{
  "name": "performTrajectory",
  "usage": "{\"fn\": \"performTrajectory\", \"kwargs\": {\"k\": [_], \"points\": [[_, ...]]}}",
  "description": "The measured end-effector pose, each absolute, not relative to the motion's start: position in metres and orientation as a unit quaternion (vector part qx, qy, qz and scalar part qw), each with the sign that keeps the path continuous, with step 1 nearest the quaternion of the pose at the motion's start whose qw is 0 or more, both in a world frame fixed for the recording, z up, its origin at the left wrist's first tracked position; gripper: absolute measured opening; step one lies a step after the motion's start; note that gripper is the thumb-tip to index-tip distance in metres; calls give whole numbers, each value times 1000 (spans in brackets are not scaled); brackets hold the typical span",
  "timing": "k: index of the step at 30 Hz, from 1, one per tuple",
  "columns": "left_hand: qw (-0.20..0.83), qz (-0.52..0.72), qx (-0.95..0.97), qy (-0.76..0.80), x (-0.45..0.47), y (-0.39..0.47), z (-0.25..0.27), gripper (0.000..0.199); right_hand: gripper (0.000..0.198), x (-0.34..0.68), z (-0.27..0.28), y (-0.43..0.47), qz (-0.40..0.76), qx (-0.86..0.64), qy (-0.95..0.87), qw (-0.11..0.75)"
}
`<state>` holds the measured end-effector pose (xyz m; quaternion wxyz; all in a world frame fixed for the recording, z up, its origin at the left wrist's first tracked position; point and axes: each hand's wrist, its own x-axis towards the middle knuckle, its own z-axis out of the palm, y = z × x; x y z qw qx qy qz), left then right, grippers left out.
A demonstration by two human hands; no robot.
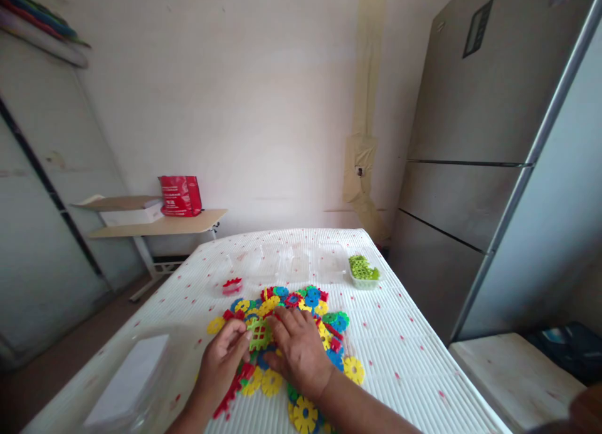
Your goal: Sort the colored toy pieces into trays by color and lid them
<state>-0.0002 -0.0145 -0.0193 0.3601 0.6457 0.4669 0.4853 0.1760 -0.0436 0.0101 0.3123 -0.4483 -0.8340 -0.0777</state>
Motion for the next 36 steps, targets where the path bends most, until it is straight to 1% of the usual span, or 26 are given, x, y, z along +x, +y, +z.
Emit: {"fn": "performTrajectory", "kwargs": {"k": [5,13,16,19,21,23,24,25,26,31,36], "points": [[441,486,596,462,3,-19,-12,29,49,168,2,-35,-49,-465,-828,310],[488,479,573,451,5,-21,-10,31,44,166,10,-40,15,-466,-809,357],[480,491,571,450,5,-20,-9,32,38,188,24,-28,-20,-459,-806,373],[466,518,549,463,2,-18,-6,39,26,241,45,1,-81,-513,-754,402],[454,531,537,472,0,-16,-5,42,24,285,58,24,-122,-606,-689,379],[444,542,531,477,-2,-15,-5,41,27,326,68,45,-139,-728,-605,291],[439,545,530,479,-2,-14,-6,40,30,342,71,53,-122,-770,-580,235],[437,546,530,480,-2,-13,-7,40,32,354,72,60,-106,-797,-564,189],[434,546,531,481,-3,-12,-9,40,34,364,72,66,-99,-809,-554,172],[402,535,541,509,-7,-7,-17,42,40,375,63,87,-80,-832,-534,128],[361,525,560,529,-12,-4,-21,36,45,372,57,97,-75,-843,-522,107]]}}
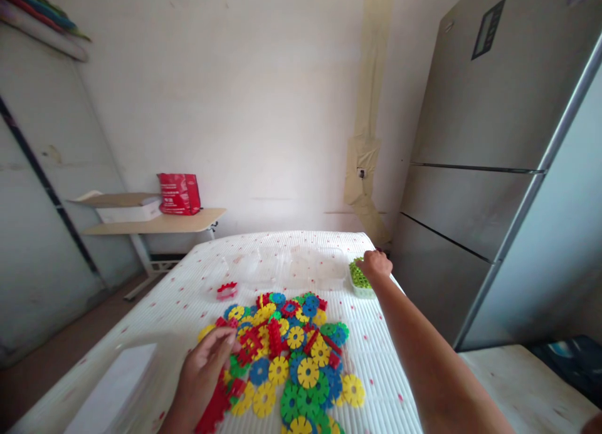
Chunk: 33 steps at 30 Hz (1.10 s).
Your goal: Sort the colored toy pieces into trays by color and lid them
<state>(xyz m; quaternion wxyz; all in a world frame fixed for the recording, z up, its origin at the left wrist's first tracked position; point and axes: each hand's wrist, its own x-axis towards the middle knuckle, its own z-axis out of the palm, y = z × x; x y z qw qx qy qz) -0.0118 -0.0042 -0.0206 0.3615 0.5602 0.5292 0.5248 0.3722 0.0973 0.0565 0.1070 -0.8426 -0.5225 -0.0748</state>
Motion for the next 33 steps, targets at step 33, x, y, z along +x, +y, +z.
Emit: {"fn": "performTrajectory", "kwargs": {"k": [33], "points": [[36,291,740,606,-3,-10,-16,43,33,248,-17,-19,-57,-524,-798,291]]}}
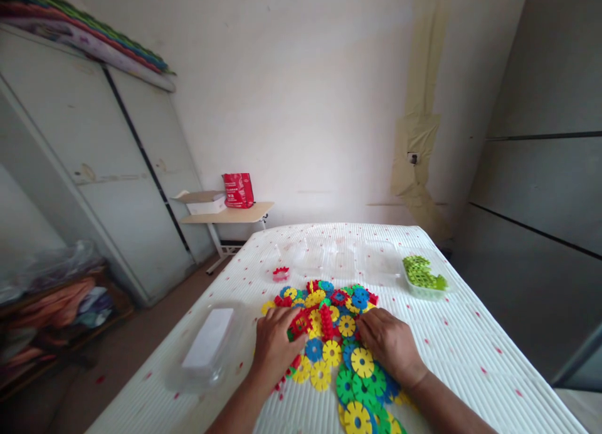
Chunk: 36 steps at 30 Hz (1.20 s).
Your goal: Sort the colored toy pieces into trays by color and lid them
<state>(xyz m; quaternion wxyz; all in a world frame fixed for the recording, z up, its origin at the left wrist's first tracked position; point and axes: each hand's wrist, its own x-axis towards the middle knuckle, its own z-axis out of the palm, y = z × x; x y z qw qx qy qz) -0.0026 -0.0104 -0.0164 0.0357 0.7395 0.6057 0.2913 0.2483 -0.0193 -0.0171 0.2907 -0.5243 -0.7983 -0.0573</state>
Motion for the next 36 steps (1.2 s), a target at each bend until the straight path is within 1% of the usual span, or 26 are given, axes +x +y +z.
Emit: {"fn": "performTrajectory", "kwargs": {"k": [4,7,11,15,18,20,28,36], "points": [[49,361,729,579,-10,-6,-15,39,34,250,-14,-20,33,-545,-764,344],[44,403,709,577,-24,4,-2,39,37,254,-12,-17,106,-579,-708,390],[14,383,697,606,-46,31,32,42,43,263,-10,-12,151,-608,-649,432],[-11,291,684,669,-62,71,60,43,44,268,-12,-10,167,-618,-618,458],[-3,222,670,708,-67,99,67,44,43,267,-15,-9,180,-619,-613,457],[4,197,664,721,-68,113,66,47,43,266,-16,-9,187,-620,-614,451],[38,158,657,736,-65,138,47,53,45,265,-14,-9,187,-621,-613,451],[64,168,665,725,-64,141,38,56,45,264,-12,-10,180,-615,-613,461]]}}
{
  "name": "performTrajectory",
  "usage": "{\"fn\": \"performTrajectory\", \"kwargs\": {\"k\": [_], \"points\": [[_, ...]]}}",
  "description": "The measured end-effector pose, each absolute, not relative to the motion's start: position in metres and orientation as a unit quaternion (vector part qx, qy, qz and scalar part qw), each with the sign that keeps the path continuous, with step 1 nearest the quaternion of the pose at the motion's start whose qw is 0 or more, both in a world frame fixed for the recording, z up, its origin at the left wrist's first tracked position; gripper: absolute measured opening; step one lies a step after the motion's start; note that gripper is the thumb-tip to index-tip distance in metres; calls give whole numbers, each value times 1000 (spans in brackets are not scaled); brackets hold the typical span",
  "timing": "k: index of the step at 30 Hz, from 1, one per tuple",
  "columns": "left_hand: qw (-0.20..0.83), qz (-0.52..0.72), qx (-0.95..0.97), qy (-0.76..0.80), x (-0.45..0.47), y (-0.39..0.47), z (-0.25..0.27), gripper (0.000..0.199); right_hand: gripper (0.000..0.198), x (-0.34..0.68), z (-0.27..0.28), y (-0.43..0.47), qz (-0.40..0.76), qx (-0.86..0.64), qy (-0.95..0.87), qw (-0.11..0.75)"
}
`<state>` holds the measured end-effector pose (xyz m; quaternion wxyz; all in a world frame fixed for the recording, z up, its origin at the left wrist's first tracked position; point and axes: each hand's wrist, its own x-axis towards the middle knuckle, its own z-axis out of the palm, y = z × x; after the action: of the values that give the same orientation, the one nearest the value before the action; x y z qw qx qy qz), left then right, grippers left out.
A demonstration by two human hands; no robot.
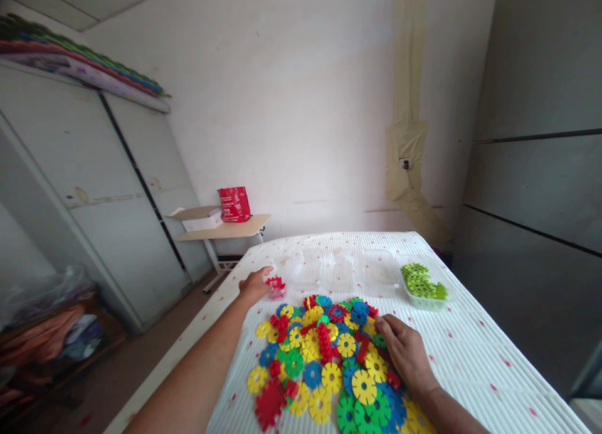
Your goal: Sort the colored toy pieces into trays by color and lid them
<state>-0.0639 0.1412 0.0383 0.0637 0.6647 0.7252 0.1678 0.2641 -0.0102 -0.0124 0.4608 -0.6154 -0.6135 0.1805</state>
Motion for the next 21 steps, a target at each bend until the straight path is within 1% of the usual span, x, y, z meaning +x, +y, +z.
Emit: {"fn": "performTrajectory", "kwargs": {"k": [3,11,14,15,18,21], "points": [[66,195,669,715,-65,140,40,55,45,264,-12,-11,185,-614,-612,462],[46,317,650,689,-57,115,46,39,44,265,-14,-10,179,-620,-611,458],[89,403,660,628,-37,84,42,31,43,265,-16,-9,170,-620,-610,462],[108,411,676,602,-28,71,39,30,43,266,-17,-9,168,-619,-611,464],[116,364,747,544,0,36,33,29,43,266,-18,-9,168,-616,-614,465],[123,313,776,534,23,16,28,38,43,266,-18,-9,166,-614,-612,469]]}}
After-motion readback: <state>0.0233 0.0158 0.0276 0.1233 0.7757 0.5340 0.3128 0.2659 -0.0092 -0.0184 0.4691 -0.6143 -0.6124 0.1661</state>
